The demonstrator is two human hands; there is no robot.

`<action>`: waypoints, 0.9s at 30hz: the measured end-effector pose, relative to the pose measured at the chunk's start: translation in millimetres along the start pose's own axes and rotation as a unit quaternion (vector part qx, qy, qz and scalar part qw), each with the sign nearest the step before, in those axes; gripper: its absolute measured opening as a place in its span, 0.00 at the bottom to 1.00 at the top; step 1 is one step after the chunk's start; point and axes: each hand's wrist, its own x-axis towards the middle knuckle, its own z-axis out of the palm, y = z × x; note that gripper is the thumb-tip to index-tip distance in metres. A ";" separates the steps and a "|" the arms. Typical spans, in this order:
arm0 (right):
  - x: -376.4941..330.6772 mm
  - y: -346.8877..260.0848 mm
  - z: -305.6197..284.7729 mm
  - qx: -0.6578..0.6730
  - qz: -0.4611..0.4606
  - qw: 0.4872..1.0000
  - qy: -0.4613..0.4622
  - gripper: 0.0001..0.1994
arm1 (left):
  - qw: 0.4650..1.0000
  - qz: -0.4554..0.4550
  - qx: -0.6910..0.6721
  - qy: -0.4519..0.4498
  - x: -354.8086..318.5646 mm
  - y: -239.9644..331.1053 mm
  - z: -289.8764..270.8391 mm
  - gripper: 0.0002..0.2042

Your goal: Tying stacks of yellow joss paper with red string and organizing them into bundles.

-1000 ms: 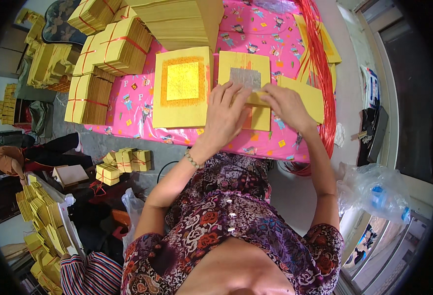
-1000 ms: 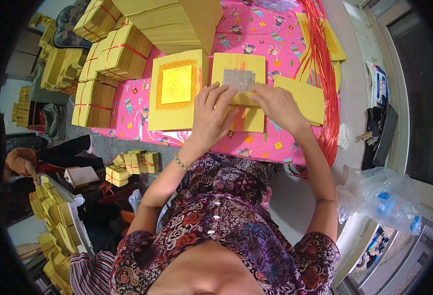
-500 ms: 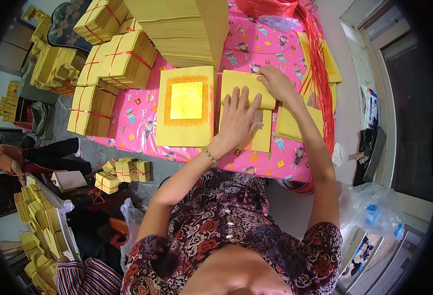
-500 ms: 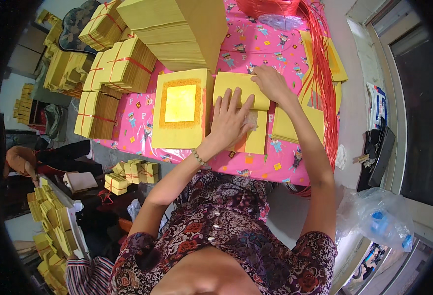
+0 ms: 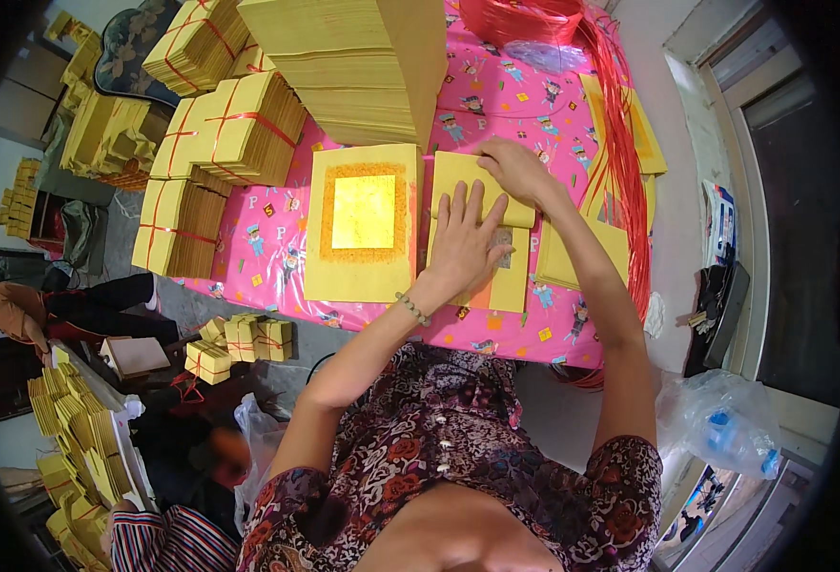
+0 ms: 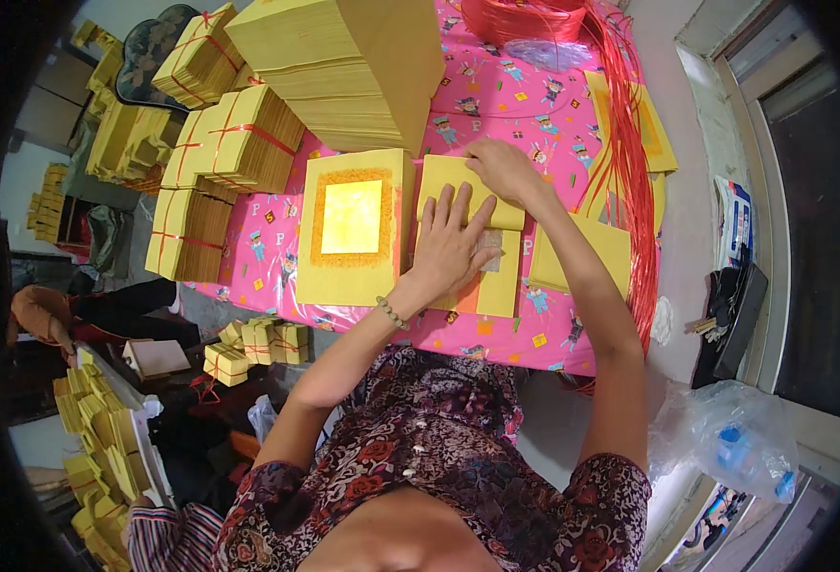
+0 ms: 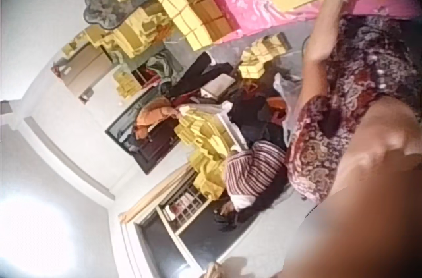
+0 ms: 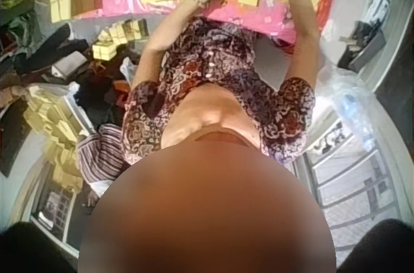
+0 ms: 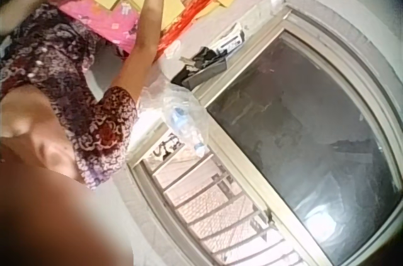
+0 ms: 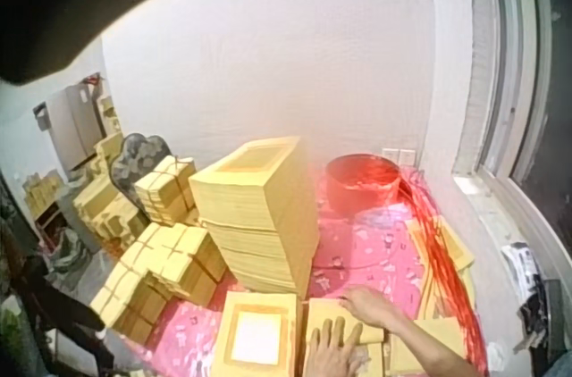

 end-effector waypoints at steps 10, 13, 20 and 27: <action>-5.1 -9.0 -0.5 -0.001 0.013 1.000 0.002 0.15 | 1.000 0.003 -0.030 -0.001 -2.3 -2.6 -0.3 0.35; -7.3 -6.3 2.8 -0.010 0.002 1.000 0.026 0.15 | 1.000 0.011 -0.018 -0.004 -3.5 -0.1 -6.5 0.36; -5.8 -9.3 5.9 -0.016 0.009 1.000 0.021 0.15 | 0.999 0.007 -0.025 -0.022 -12.4 2.6 -11.1 0.40; -1.1 -1.5 16.1 -0.028 -0.008 0.999 0.031 0.14 | 0.999 -0.010 -0.036 -0.034 -12.7 7.5 -12.2 0.41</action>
